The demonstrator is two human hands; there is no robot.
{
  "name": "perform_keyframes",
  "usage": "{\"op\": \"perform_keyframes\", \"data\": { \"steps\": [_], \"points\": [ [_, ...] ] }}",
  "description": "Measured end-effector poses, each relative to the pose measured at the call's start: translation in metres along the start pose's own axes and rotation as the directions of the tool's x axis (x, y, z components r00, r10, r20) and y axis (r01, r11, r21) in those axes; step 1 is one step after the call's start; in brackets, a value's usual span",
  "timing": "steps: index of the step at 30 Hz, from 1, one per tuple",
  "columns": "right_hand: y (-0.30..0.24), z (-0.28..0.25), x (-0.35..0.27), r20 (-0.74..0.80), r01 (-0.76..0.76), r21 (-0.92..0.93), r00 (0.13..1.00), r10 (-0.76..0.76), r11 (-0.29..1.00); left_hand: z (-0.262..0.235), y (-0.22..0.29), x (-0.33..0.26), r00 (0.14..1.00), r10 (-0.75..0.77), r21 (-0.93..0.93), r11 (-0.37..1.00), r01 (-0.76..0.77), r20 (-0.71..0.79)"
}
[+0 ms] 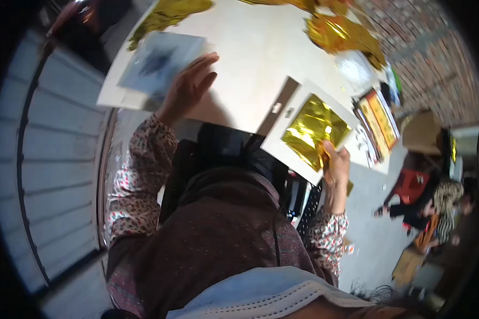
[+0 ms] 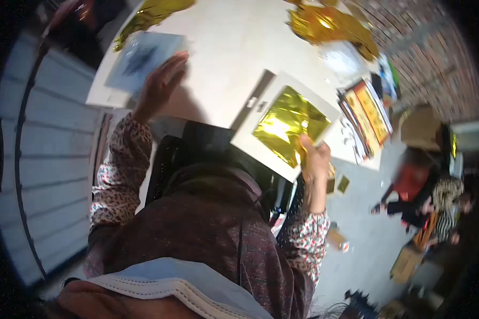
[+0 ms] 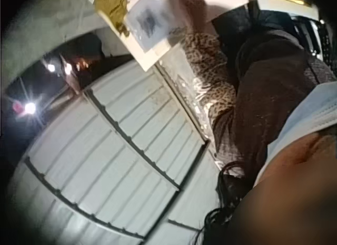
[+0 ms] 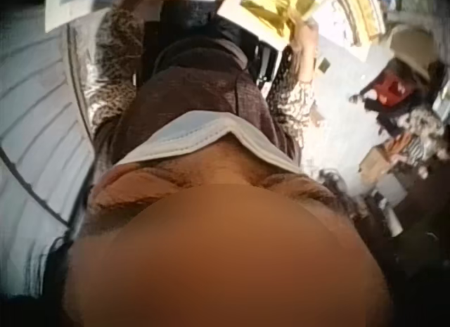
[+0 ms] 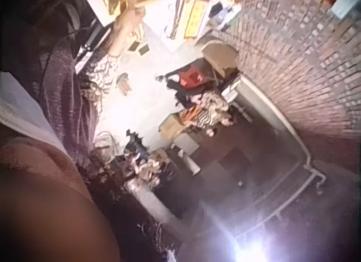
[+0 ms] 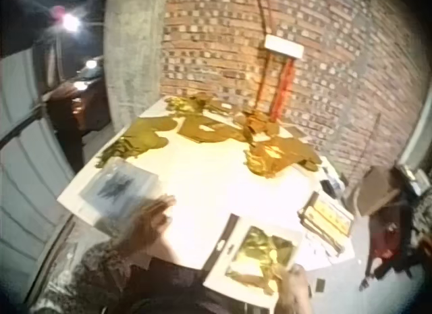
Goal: Folding gold-colored foil sheets and placing them into protective paper folders.
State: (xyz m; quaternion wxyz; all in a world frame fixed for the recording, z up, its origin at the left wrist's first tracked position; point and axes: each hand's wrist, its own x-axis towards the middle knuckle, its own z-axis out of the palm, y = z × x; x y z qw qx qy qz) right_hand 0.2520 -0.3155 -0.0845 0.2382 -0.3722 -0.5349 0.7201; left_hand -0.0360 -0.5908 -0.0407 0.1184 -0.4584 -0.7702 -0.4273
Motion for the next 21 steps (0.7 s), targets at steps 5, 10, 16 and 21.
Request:
{"op": "perform_keyframes", "data": {
  "steps": [5,10,16,21],
  "points": [
    [0.0,-0.01,0.02,0.117,0.114,0.196,0.983,-0.139,0.974,-0.081,-0.047,-0.022,0.964,-0.266,0.28,0.927,0.248,0.025],
    [0.008,-0.005,0.038,0.18,0.113,0.173,0.973,-0.144,0.978,-0.094,-0.116,-0.031,0.974,-0.196,0.387,0.912,0.137,0.117],
    [0.013,-0.001,0.04,0.179,0.128,0.156,0.971,-0.155,0.98,-0.076,-0.149,-0.016,0.989,-0.1,0.274,0.959,0.068,0.104],
    [0.012,0.001,0.039,0.162,0.109,0.183,0.977,-0.14,0.977,-0.07,-0.13,-0.012,0.999,0.009,0.408,0.913,0.005,-0.034]
  ]
}}
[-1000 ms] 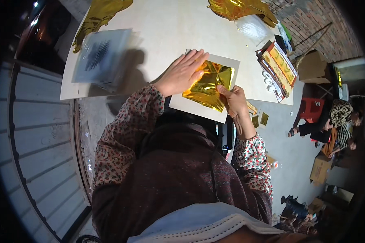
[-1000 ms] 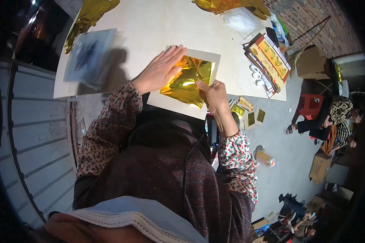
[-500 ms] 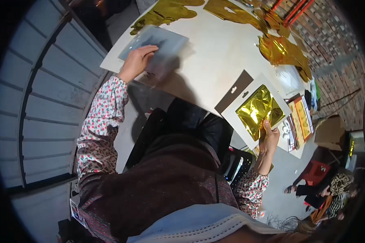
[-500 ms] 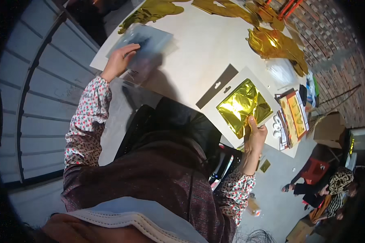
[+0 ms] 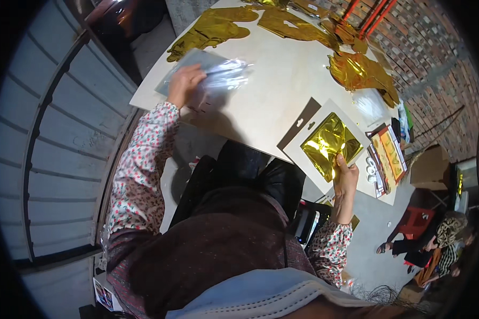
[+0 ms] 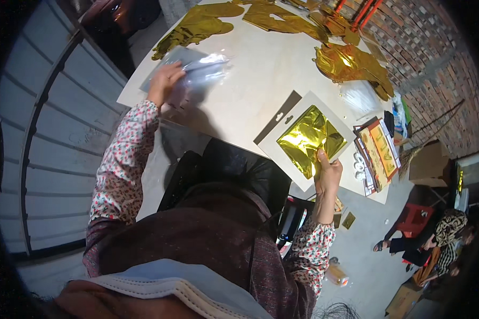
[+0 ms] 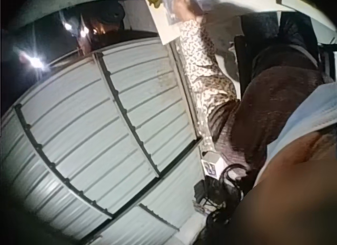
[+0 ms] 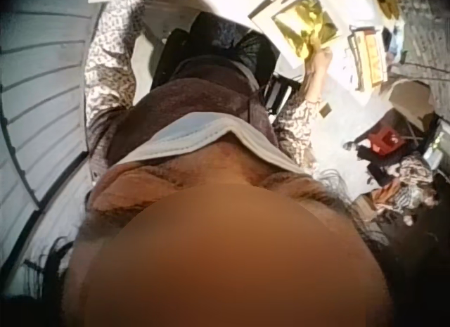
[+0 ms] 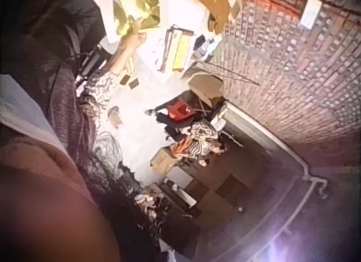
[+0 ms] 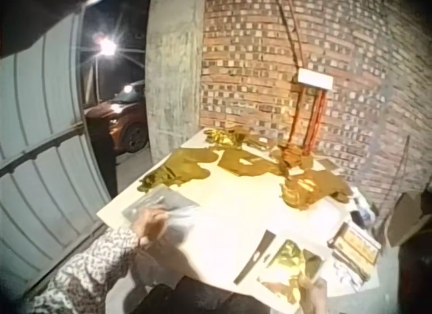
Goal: Folding gold-colored foil sheets and placing them into protective paper folders.
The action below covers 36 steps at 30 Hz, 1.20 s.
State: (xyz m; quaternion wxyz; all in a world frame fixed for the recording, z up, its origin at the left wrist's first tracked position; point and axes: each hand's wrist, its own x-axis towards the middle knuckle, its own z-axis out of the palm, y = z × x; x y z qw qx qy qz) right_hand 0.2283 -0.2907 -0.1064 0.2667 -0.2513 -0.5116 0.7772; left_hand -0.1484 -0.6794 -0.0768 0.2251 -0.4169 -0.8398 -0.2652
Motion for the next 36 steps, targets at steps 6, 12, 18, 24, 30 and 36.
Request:
{"op": "perform_keyframes", "data": {
  "steps": [6,12,18,24,30,36],
  "points": [
    [-0.014,-0.015,-0.007,-0.12,0.031,0.06,0.992,-0.023,0.998,-0.012,0.14,0.017,0.986,0.153,-0.099,0.982,-0.159,-0.07],
    [-0.033,-0.037,-0.026,-0.199,0.074,0.052,0.978,-0.062,0.996,0.047,0.201,0.005,0.886,0.362,-0.172,0.93,-0.324,0.29],
    [-0.022,-0.061,-0.043,-0.22,0.072,0.054,0.974,-0.058,0.996,0.107,0.186,0.066,0.858,0.42,-0.187,0.906,-0.38,0.294],
    [-0.004,-0.065,-0.048,-0.25,0.019,0.088,0.968,0.004,0.996,0.112,0.223,0.12,0.605,0.155,-0.095,0.987,-0.13,0.781],
    [-0.002,-0.068,-0.05,-0.212,0.054,0.161,0.977,-0.019,0.986,0.119,0.225,0.121,0.527,0.182,-0.382,0.874,0.3,0.83],
    [-0.004,-0.069,-0.05,-0.187,0.061,0.156,0.982,-0.031,0.986,0.105,0.223,0.127,0.547,0.133,-0.455,0.73,0.51,0.827]
  ]
}}
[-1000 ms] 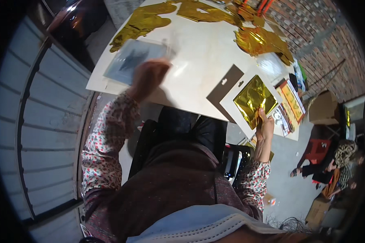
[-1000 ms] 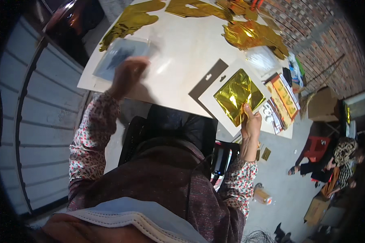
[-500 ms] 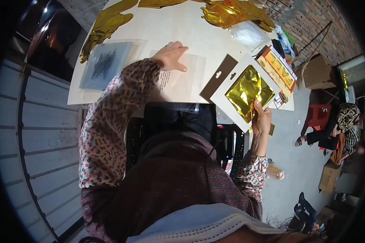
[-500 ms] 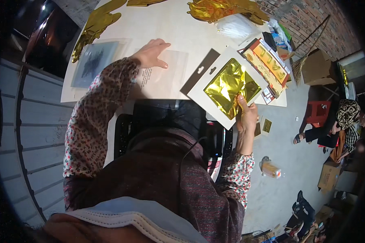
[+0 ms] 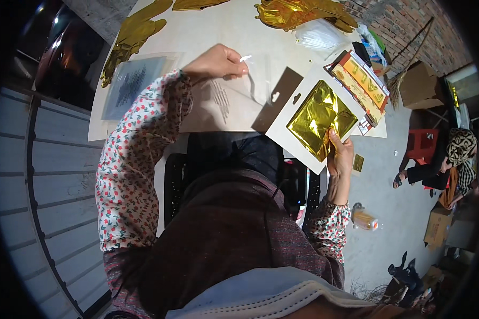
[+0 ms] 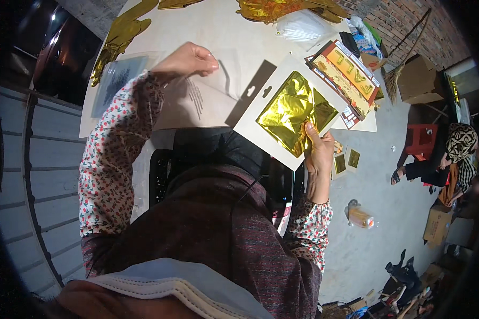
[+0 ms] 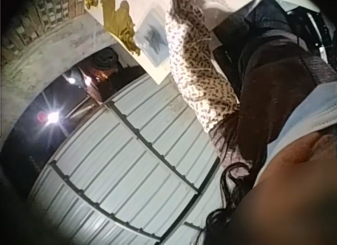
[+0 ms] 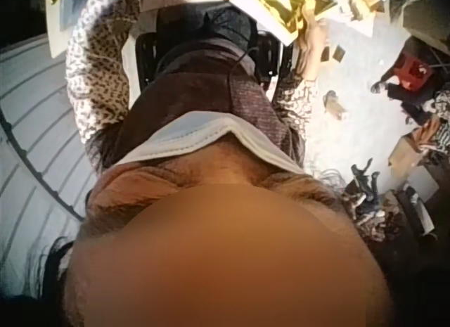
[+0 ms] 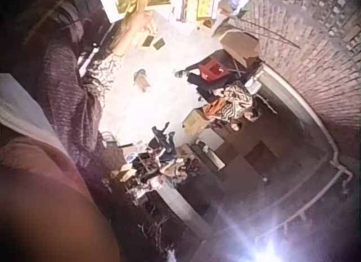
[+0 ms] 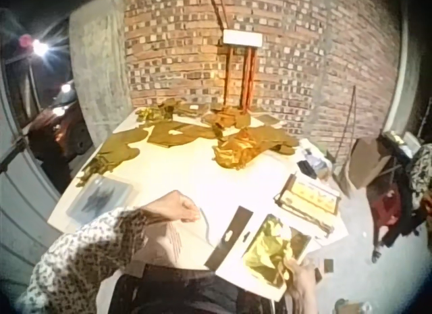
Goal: Folding gold-colored foil sheets and placing them into protective paper folders.
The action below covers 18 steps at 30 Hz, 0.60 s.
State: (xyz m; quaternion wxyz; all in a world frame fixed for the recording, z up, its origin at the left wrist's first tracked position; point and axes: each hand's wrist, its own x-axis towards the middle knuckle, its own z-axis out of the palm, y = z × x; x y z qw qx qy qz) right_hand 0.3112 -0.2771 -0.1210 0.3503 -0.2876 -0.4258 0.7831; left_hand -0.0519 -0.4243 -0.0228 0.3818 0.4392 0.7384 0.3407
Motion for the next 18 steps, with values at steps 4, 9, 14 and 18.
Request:
{"op": "perform_keyframes", "data": {
  "steps": [4,9,14,18],
  "points": [
    [-0.004,-0.004,-0.005,-0.019,0.012,-0.02,1.0,-0.012,1.0,-0.025,0.061,-0.037,0.842,0.423,0.264,0.9,-0.347,-0.335],
    [-0.018,-0.006,-0.017,-0.031,0.064,0.015,0.998,-0.064,0.998,-0.003,0.077,-0.08,0.491,0.804,0.655,0.574,-0.492,-0.336],
    [-0.012,-0.02,-0.019,0.062,-0.003,-0.061,0.998,0.007,0.998,0.075,-0.016,-0.089,0.425,0.857,0.815,0.456,-0.359,-0.292],
    [-0.012,-0.019,-0.025,0.062,0.008,-0.094,0.998,-0.002,0.995,0.102,-0.045,-0.097,0.48,0.85,0.838,0.412,-0.356,-0.214]
  ]
}}
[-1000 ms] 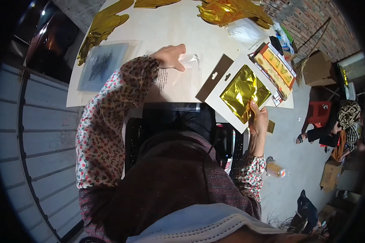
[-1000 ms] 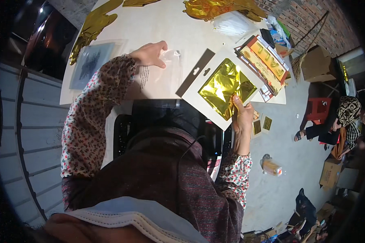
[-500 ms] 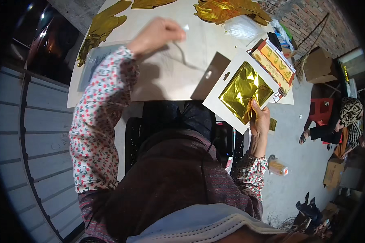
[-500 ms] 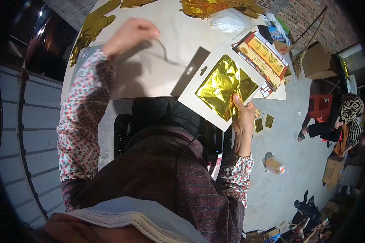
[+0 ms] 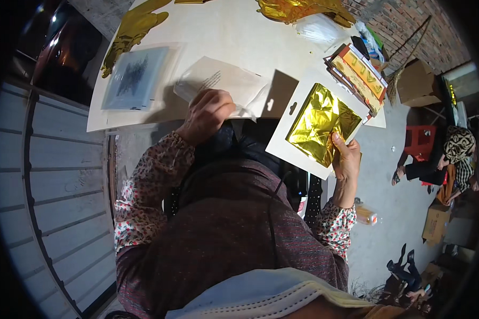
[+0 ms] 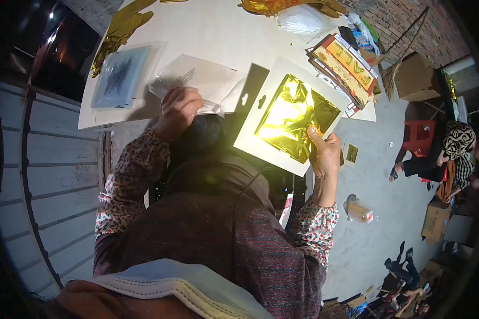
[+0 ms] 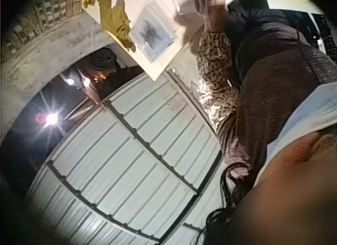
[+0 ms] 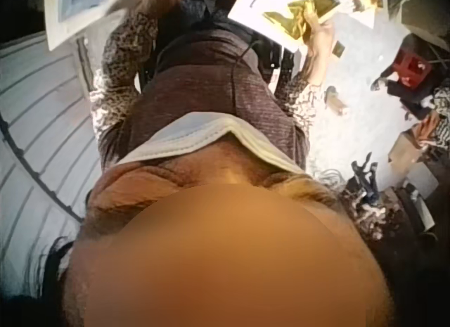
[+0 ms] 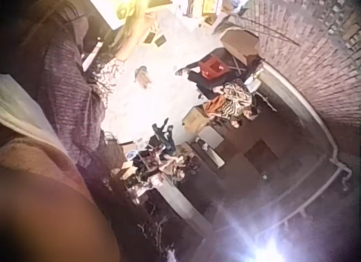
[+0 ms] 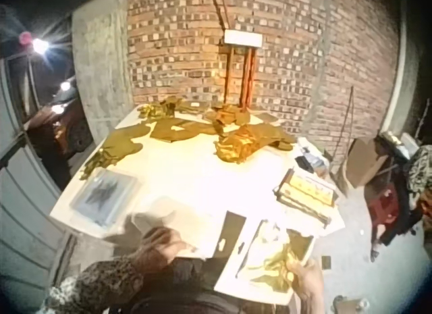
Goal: Folding gold-colored foil sheets and placing them into protective paper folders.
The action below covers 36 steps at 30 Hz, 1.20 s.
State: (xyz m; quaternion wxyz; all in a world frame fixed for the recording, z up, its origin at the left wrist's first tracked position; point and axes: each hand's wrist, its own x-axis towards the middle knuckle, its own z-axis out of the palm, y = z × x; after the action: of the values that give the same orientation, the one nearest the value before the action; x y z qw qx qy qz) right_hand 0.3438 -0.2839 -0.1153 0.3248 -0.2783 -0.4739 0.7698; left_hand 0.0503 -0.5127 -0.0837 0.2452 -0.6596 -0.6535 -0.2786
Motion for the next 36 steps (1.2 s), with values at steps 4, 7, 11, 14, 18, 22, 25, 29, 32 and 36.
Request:
{"op": "perform_keyframes", "data": {
  "steps": [4,7,11,14,18,22,25,29,32,36],
  "points": [
    [-0.003,-0.005,0.002,-0.016,-0.01,0.016,1.0,0.01,1.0,0.0,-0.001,0.004,0.988,0.109,-0.058,0.992,-0.116,-0.109],
    [-0.006,-0.001,0.001,-0.031,0.015,0.05,0.999,-0.013,0.999,-0.024,-0.009,0.024,0.998,0.027,-0.028,0.999,-0.026,0.054],
    [-0.014,0.009,0.002,-0.044,0.103,0.088,0.994,-0.1,0.991,-0.071,-0.011,0.086,0.913,-0.23,-0.544,0.744,0.388,0.337],
    [-0.019,0.015,0.01,-0.031,0.145,0.106,0.989,-0.143,0.984,-0.08,-0.005,0.109,0.98,-0.11,-0.298,0.942,0.155,0.164],
    [-0.019,0.013,0.008,-0.049,0.126,0.116,0.991,-0.121,0.985,-0.062,-0.005,0.097,0.962,0.195,0.048,0.981,-0.189,-0.191],
    [-0.016,0.007,0.006,-0.014,-0.056,-0.073,0.998,0.055,0.996,0.012,0.003,0.016,0.999,0.025,-0.107,0.994,-0.03,-0.042],
    [-0.013,-0.001,0.008,0.017,-0.143,-0.128,0.989,0.147,0.981,0.013,0.022,-0.002,0.989,-0.053,-0.145,0.987,0.072,0.135],
    [-0.02,0.0,0.017,0.084,-0.268,-0.252,0.951,0.297,0.93,0.014,0.026,-0.021,0.977,-0.058,-0.095,0.992,0.079,0.205],
    [-0.031,-0.005,0.035,0.112,-0.324,-0.495,0.897,0.428,0.806,0.013,0.029,-0.031,0.973,-0.036,-0.037,0.998,0.046,0.228],
    [-0.042,0.04,0.03,0.094,-0.34,-0.549,0.883,0.461,0.764,0.012,0.032,-0.04,0.988,0.03,0.011,0.999,-0.032,0.149]
  ]
}}
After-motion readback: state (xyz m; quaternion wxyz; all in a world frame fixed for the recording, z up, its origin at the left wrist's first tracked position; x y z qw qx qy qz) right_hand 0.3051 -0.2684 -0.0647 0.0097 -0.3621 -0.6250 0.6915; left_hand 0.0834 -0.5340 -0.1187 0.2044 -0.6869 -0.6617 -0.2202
